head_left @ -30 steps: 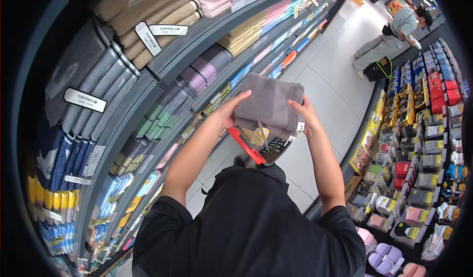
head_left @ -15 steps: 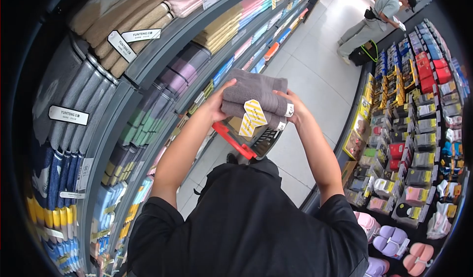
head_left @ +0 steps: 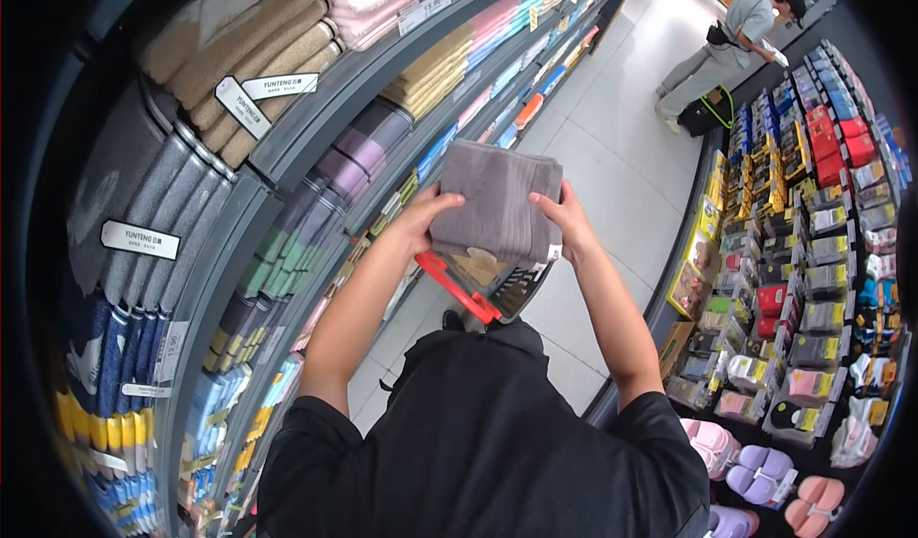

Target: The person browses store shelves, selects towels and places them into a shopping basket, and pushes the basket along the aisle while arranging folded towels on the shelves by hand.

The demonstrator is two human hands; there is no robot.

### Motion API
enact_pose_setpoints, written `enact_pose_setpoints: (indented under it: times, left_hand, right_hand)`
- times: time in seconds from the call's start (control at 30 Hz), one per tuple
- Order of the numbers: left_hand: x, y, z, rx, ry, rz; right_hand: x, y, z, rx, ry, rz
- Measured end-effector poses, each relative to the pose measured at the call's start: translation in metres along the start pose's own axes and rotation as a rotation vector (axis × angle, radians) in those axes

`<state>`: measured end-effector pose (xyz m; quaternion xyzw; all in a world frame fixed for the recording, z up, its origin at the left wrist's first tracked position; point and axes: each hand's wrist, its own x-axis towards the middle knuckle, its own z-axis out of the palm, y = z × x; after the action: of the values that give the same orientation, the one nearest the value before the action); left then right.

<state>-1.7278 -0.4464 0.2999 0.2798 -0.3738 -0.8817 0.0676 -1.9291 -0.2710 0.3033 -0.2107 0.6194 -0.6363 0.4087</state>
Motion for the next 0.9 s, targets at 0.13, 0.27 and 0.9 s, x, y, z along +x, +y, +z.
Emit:
enact_pose_setpoints:
  times: [0.13,0.27,0.9]
  left_hand:
    - [0.011,-0.014,-0.018,0.099,-0.090,0.212]
    - [0.011,-0.025,-0.030,0.196,-0.094,0.229]
    - [0.011,-0.147,-0.060,1.789,-0.306,0.559]
  right_hand:
    - [-0.005,0.022,-0.004,0.426,-0.069,0.280]
    - [-0.019,0.051,-0.012,0.621,-0.222,0.529]
    - [-0.016,0.071,-0.047,0.308,0.149,0.216]
